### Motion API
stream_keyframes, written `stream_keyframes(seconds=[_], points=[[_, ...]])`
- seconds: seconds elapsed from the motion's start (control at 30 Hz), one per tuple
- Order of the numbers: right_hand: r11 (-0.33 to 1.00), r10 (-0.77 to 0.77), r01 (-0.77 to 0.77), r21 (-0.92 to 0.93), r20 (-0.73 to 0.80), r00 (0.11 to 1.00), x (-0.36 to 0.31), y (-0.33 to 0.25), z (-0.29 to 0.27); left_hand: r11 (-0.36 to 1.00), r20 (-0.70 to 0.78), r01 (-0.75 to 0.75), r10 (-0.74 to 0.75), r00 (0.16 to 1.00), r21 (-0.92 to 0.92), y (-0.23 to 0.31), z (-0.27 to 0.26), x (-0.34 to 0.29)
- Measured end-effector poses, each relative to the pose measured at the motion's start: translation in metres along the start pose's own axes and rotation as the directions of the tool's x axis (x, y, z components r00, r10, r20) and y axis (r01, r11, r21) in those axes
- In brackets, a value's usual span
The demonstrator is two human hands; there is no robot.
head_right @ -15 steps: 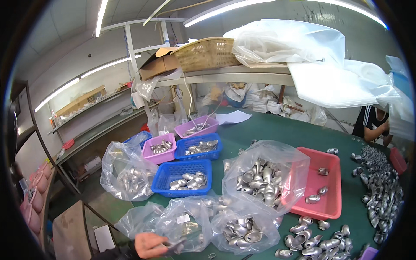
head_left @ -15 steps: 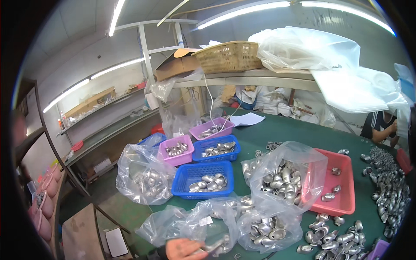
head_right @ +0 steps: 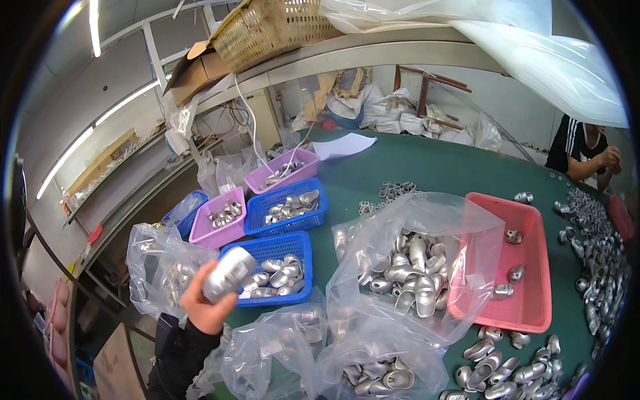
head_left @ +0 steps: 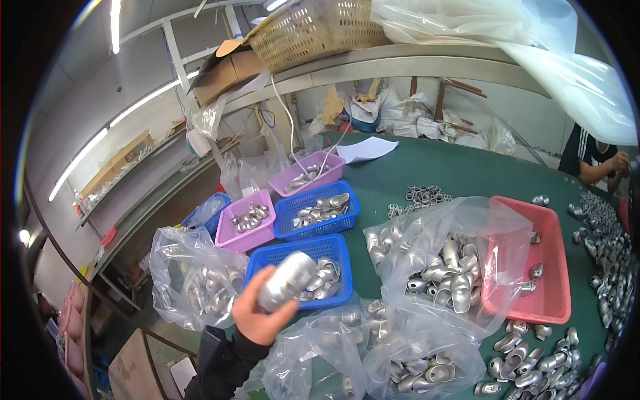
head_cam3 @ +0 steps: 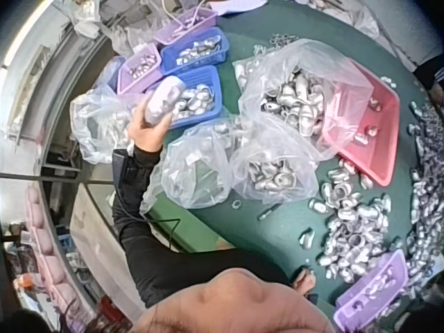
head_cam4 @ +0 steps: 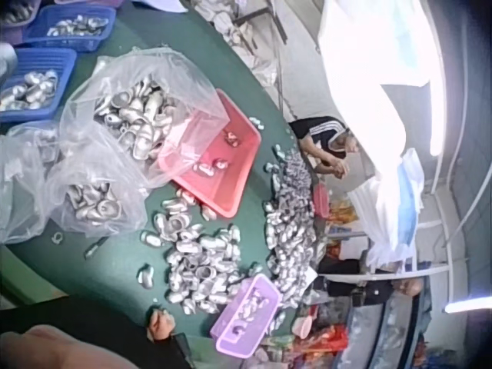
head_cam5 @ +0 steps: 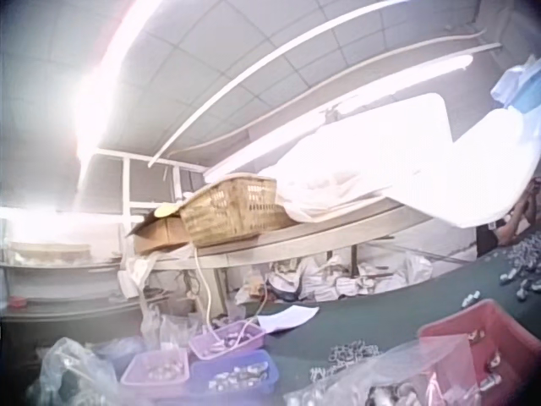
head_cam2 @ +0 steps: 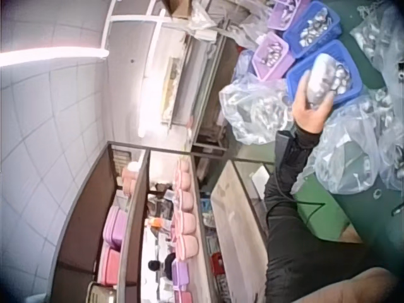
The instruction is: The recorder marks small cast metal components with a red marker and sorts them into different containers.
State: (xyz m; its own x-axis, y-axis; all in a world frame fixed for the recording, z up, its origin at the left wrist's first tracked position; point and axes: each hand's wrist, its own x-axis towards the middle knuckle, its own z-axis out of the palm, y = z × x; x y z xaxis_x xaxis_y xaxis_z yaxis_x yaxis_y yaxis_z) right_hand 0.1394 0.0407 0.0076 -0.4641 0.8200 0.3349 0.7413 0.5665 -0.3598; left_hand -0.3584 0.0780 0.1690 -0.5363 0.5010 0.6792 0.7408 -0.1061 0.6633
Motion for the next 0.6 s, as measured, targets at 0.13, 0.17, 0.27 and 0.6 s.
stream_keyframes(seconds=[0.13,0.17,0.27,0.6], points=[[0.987,-0.16,0.156,-0.04,-0.105,0.982,0.001,0.008,0.007,0.999,0.225,-0.038,0.032,0.974,0.025,0.003,-0.006,-0.016],[0.985,-0.171,0.169,-0.029,-0.102,0.98,0.003,0.007,0.007,0.999,0.217,-0.036,0.027,0.976,0.04,0.007,-0.008,-0.019],[0.997,0.07,-0.071,0.021,0.031,0.997,0.0,-0.002,0.002,0.995,0.248,-0.071,0.052,0.967,0.068,0.028,-0.015,-0.025],[0.987,0.153,-0.157,0.038,0.085,0.985,-0.004,0.003,0.002,0.339,0.819,-0.936,0.509,0.265,0.092,0.076,-0.063,-0.057]])
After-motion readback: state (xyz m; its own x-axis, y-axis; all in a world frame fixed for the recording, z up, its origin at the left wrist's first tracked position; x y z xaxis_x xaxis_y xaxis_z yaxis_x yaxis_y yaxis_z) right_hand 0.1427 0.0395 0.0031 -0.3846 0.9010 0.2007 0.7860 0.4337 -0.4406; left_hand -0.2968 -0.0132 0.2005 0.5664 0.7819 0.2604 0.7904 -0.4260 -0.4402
